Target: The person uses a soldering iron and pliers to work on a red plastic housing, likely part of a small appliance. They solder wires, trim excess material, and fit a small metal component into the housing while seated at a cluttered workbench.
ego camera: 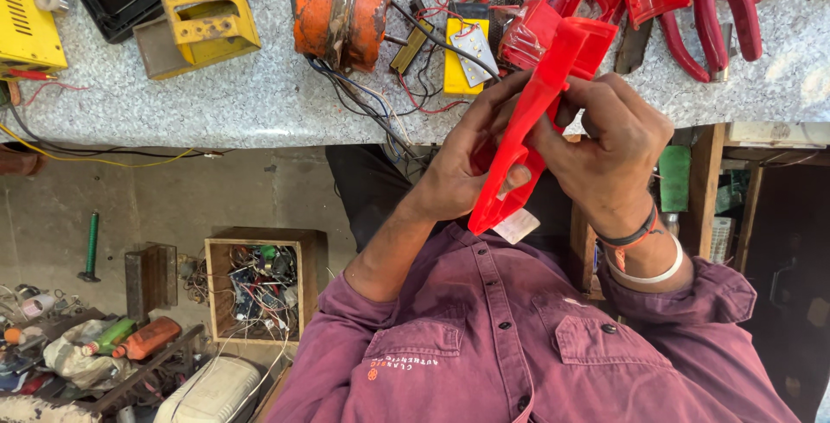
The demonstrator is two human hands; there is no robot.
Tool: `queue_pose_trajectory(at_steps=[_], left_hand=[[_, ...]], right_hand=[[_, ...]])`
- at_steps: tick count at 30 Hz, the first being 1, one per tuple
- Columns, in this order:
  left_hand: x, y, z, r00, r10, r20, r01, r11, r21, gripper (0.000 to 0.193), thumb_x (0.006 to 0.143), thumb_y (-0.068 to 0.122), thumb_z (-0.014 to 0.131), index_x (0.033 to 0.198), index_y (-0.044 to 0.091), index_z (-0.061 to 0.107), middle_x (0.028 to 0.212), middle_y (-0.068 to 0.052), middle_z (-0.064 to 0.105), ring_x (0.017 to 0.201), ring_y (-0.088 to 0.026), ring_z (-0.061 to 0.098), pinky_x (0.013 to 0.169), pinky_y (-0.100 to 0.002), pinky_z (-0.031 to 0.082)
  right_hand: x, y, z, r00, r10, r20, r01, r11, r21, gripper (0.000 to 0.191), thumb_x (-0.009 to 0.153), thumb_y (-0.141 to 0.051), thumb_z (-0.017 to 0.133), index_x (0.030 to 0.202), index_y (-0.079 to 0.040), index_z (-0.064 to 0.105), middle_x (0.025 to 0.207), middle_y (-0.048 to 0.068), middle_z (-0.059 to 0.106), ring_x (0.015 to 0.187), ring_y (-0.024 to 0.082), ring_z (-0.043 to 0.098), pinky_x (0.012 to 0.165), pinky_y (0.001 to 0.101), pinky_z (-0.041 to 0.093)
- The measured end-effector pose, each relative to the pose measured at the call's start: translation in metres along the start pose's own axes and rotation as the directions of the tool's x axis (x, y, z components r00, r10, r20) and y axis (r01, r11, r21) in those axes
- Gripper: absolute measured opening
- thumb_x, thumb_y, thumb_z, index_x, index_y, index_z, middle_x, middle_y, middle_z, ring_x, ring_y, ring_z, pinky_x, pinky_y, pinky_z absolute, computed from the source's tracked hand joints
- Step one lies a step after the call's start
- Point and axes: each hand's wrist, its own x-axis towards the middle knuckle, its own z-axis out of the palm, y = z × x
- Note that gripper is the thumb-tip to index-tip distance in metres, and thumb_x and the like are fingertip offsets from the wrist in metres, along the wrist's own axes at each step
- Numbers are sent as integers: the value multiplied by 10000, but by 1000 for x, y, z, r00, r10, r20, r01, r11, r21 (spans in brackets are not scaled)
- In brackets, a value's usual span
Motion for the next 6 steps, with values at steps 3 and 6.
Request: queue_pose_trajectory(at_steps=[3,6], left_hand=[[2,-3,-3,1000,-16,6,16,999,-28,895,991,143,796,1652,38,201,1615,-87,406,1519,-159,398,1294,-339,341],[0,-5,-5,1000,-28,-3,28,999,-30,898,999,159,793,1658,36,195,1615,-93,408,1525,-162,393,1300,-345,326]], right_hand=[[1,3,0,999,-32,15,32,999,-16,221,958,-36,875,1132,-9,741,861,80,679,734,158,692,649,270,519],[2,5,2,999,-30,30,30,999,-23,224,930,-46,867,1109,-9,736,864,89,686,737,184,701,646,289,524]])
